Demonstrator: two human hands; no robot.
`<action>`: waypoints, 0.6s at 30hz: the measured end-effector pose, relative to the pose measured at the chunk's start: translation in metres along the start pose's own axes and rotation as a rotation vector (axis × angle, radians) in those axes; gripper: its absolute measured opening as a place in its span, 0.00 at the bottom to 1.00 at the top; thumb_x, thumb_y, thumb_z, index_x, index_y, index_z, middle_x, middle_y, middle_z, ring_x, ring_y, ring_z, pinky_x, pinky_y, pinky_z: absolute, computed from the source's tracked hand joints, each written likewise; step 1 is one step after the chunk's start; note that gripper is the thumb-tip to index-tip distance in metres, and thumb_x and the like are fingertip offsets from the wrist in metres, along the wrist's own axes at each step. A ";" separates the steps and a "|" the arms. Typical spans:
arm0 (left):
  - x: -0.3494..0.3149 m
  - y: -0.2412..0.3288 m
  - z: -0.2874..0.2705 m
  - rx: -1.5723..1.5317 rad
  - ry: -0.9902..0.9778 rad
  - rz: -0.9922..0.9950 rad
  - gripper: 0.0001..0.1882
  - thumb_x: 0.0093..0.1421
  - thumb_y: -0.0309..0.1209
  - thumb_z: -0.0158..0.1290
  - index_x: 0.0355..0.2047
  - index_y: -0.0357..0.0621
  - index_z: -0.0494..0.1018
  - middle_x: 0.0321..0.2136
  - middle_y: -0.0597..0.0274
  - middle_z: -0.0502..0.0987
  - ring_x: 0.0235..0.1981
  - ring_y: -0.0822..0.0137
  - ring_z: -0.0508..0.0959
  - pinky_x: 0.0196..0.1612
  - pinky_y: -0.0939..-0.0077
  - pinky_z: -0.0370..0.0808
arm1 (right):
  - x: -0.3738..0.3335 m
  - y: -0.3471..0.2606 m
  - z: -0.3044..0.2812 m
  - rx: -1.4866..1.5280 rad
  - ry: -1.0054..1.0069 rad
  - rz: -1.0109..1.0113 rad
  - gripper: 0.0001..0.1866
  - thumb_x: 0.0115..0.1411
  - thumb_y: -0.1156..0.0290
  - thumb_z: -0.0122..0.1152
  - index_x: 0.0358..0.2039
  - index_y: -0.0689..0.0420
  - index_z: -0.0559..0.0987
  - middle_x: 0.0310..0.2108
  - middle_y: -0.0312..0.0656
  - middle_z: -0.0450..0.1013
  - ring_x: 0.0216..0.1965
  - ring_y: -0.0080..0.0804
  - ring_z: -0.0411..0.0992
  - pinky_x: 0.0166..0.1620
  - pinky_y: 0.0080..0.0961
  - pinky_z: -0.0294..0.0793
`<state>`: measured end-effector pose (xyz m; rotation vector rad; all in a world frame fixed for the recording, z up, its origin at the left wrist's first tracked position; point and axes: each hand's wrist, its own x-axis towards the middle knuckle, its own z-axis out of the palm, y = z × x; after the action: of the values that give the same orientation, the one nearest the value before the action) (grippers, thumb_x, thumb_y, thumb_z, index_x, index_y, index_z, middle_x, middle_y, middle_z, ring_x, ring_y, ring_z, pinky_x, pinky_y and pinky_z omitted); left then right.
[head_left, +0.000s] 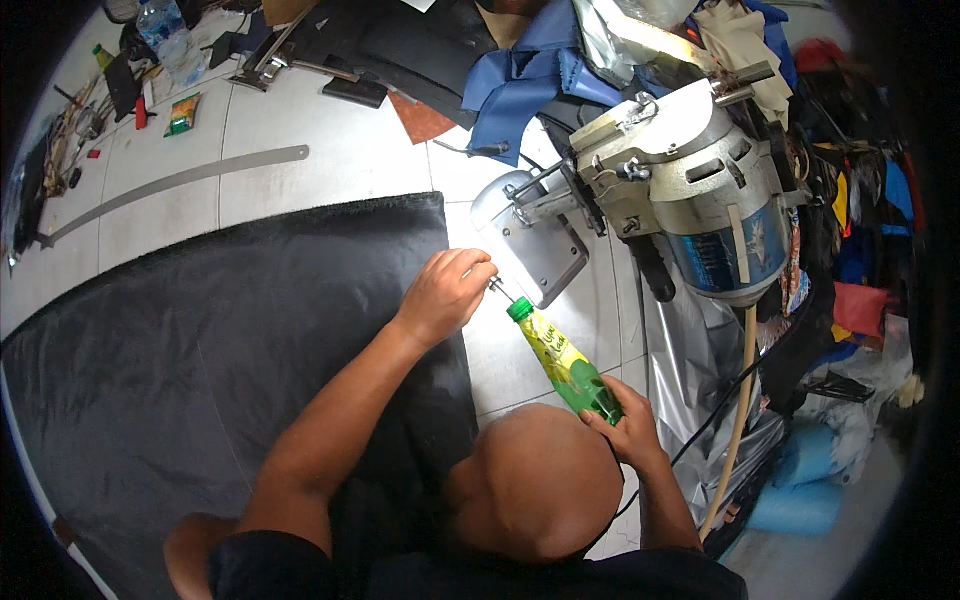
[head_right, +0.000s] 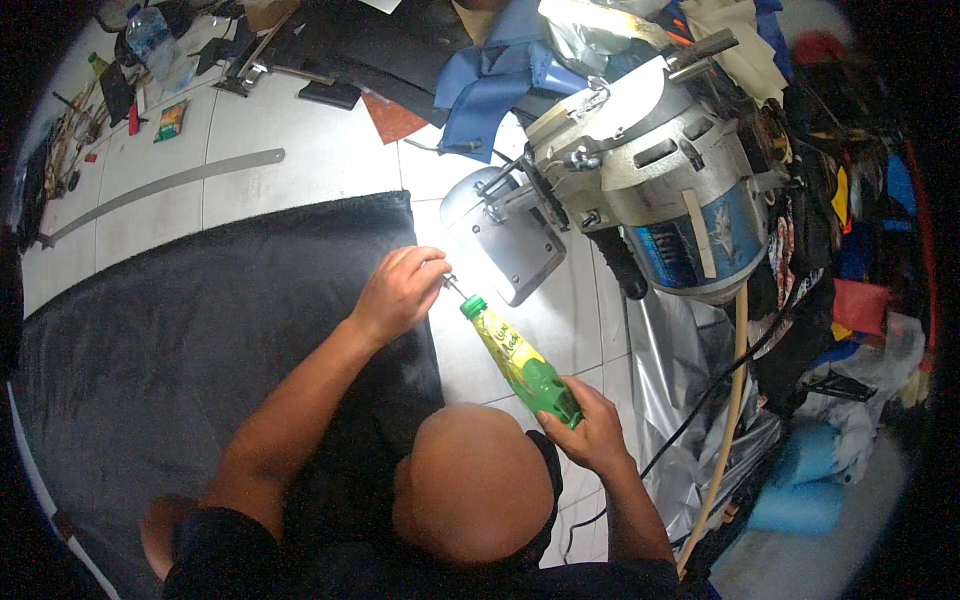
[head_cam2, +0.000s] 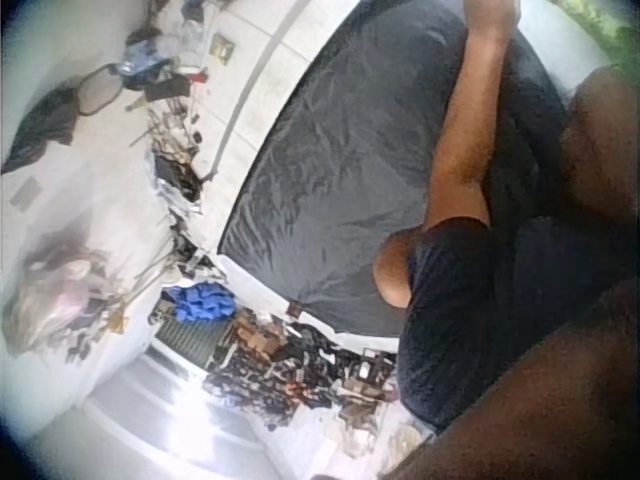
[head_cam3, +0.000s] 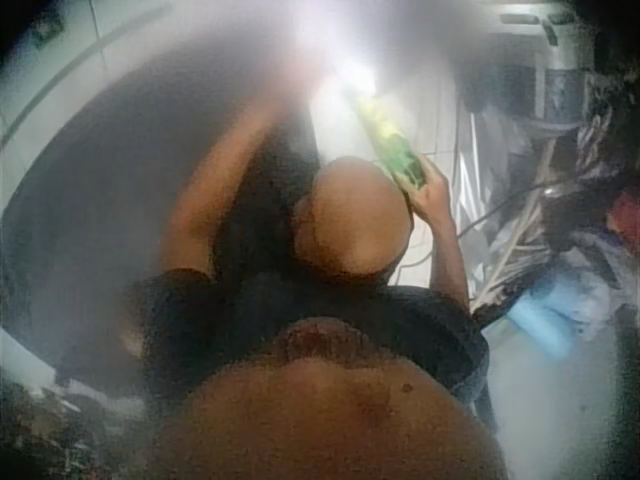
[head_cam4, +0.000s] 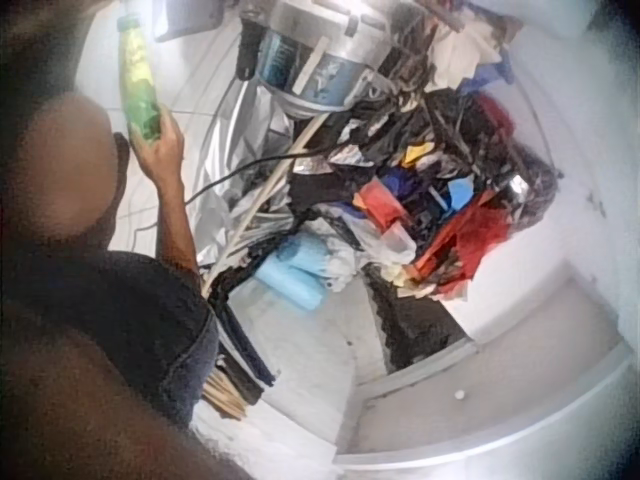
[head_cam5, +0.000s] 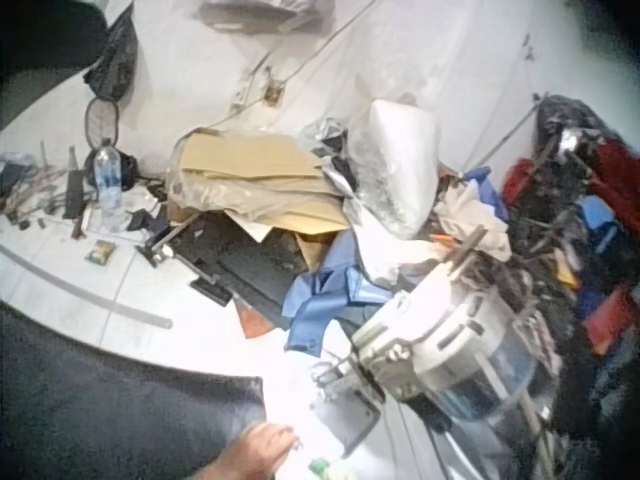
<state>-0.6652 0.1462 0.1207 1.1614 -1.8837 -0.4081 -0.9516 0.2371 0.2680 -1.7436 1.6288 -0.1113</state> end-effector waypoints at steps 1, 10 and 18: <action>-0.002 0.000 0.001 0.005 -0.009 0.000 0.13 0.51 0.22 0.56 0.39 0.44 0.73 0.39 0.60 0.74 0.43 0.61 0.75 0.47 0.66 0.70 | 0.000 -0.001 0.000 -0.006 -0.006 0.012 0.28 0.49 0.61 0.67 0.47 0.65 0.74 0.36 0.54 0.75 0.37 0.43 0.76 0.41 0.34 0.73; -0.011 0.000 0.003 -0.030 -0.039 -0.043 0.15 0.50 0.23 0.57 0.40 0.44 0.72 0.39 0.59 0.74 0.43 0.60 0.75 0.48 0.66 0.70 | 0.005 -0.010 -0.013 -0.141 -0.027 -0.017 0.27 0.50 0.61 0.67 0.47 0.64 0.75 0.38 0.54 0.76 0.38 0.46 0.76 0.42 0.35 0.74; -0.016 -0.004 0.008 -0.127 -0.073 -0.102 0.22 0.50 0.24 0.59 0.46 0.44 0.68 0.40 0.55 0.76 0.43 0.55 0.76 0.48 0.62 0.71 | 0.009 -0.011 -0.026 -0.249 -0.054 -0.037 0.28 0.49 0.61 0.68 0.48 0.63 0.75 0.38 0.54 0.76 0.39 0.46 0.77 0.42 0.35 0.75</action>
<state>-0.6659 0.1568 0.1058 1.1739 -1.8372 -0.6255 -0.9538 0.2168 0.2892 -1.9455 1.6270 0.1265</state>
